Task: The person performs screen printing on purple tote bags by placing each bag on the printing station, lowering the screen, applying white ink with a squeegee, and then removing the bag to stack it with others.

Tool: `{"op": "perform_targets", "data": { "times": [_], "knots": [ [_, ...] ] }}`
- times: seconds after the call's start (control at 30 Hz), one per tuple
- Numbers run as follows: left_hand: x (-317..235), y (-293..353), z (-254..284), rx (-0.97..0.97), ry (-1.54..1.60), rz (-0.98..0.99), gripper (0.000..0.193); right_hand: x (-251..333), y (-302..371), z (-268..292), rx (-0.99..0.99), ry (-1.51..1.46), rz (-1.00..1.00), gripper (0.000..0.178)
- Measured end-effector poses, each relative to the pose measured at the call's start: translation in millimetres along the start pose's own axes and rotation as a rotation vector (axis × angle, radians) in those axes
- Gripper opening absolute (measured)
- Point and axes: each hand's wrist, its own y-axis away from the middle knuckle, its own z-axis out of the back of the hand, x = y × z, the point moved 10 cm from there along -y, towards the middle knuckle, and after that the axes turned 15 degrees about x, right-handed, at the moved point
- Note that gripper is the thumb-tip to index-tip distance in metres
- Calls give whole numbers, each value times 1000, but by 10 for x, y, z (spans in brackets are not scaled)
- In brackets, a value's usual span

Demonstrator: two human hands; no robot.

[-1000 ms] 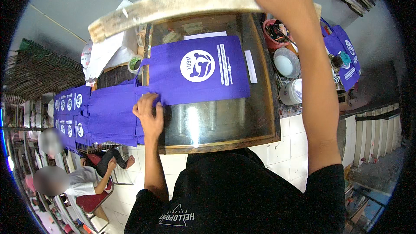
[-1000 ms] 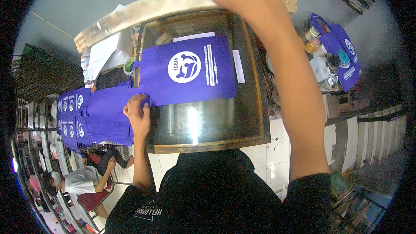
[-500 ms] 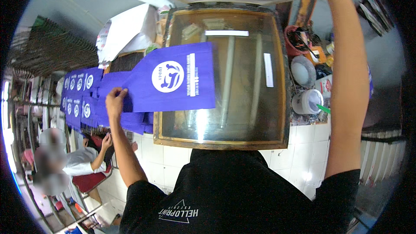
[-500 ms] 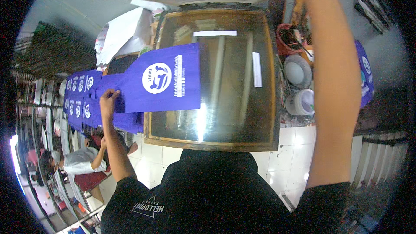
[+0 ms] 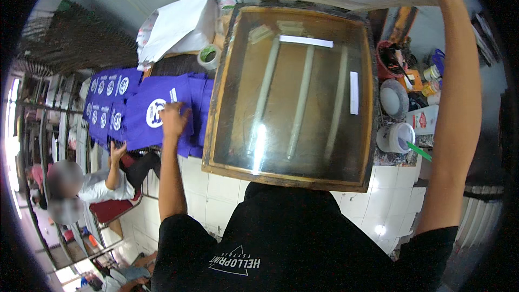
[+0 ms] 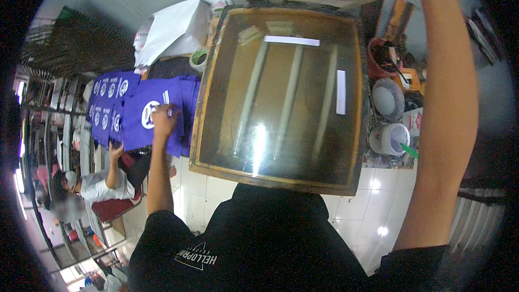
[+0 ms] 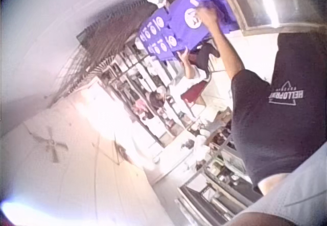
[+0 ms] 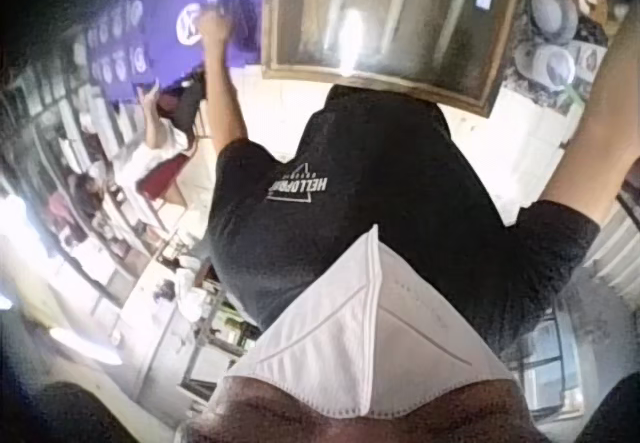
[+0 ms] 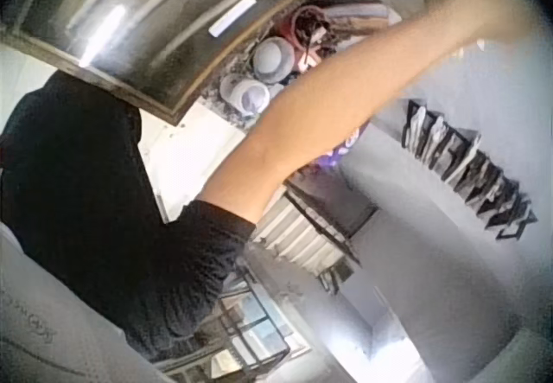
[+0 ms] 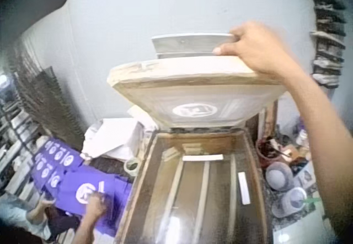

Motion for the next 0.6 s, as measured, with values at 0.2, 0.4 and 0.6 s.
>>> {"op": "perform_targets", "data": {
  "times": [0.2, 0.4, 0.6],
  "knots": [
    [-541, -61, -434, 38, -393, 21, 19, -60, -175, -27, 22, -23, -2, 46],
    [-513, -128, -532, 95, -396, 44, 18, -104, -201, 1, 27, 19, -7, 48],
    [-125, 6, -276, -73, -203, 78, 14, -68, -266, -23, 25, 15, 23, 50]
  ]
}}
